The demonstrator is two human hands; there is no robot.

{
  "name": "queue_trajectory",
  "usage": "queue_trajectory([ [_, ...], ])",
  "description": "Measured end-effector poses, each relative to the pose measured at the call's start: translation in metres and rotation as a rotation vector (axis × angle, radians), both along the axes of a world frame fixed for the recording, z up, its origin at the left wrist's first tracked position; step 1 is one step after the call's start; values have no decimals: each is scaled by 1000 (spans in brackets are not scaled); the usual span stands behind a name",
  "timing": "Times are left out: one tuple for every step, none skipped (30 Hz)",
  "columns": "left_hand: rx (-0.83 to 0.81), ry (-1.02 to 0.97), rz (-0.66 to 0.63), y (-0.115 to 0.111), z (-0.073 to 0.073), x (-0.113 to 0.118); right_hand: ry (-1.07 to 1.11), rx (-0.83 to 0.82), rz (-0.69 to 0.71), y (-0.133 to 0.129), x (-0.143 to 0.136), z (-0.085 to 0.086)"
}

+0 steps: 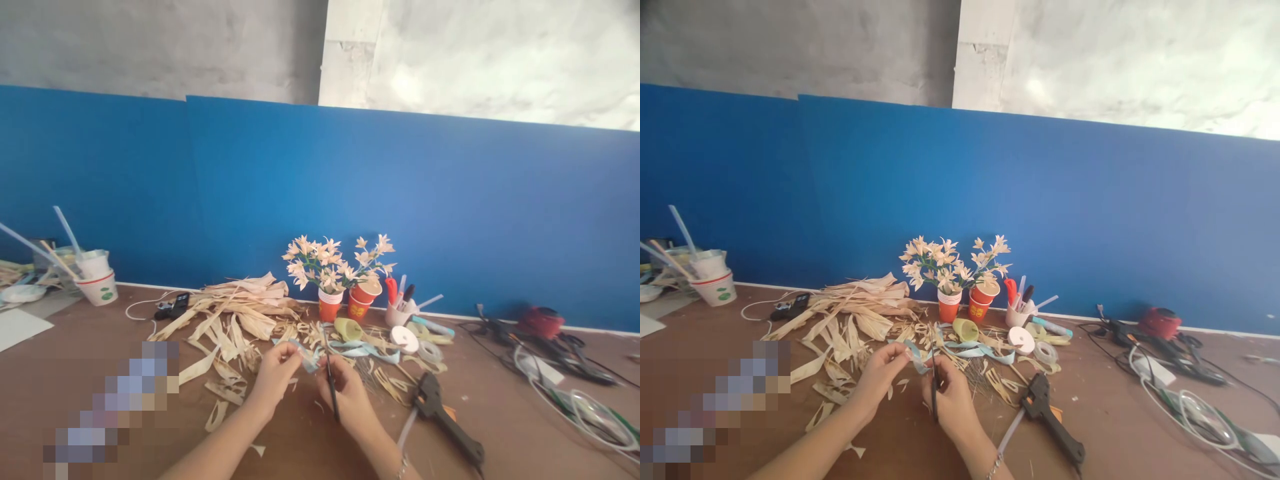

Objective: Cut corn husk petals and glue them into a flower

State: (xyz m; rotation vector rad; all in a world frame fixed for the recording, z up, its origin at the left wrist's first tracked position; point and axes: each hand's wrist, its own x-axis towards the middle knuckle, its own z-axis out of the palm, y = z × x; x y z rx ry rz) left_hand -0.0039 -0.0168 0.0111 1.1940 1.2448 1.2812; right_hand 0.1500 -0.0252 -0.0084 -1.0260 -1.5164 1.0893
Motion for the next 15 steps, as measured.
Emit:
queue_trajectory([
  [34,8,59,1,0,-2,11,-34,37,-1,0,2],
  [70,19,117,3,0,-4,17,-76,84,-3,0,4],
  [97,27,168,4,0,-5,14,-123,141,-5,0,6],
  [113,27,209,5,0,-7,4,-174,199,-7,0,7],
  [118,15,240,6,-1,-7,-14,-224,256,-8,0,9],
  [115,-9,263,7,-1,-8,-38,-268,302,-10,-1,10],
  [106,-44,280,8,-1,-8,-65,-309,335,-12,-1,10],
  [95,-86,295,8,-1,-8,-92,-345,351,-13,-2,9],
  [85,-133,310,9,-1,-7,-118,-376,350,-13,-4,8],
  [77,-178,324,9,-1,-7,-140,-398,332,-13,-5,6],
  [72,-216,333,9,-1,-6,-153,-412,303,-12,-7,4],
  [69,-245,335,9,0,-5,-158,-418,269,-11,-9,2],
  [66,-263,331,8,0,-4,-159,-416,239,-10,-10,0],
  [59,-271,320,7,1,-3,-154,-408,214,-9,-11,-2],
  [50,-271,304,5,2,-2,-145,-394,202,-8,-11,-4],
])
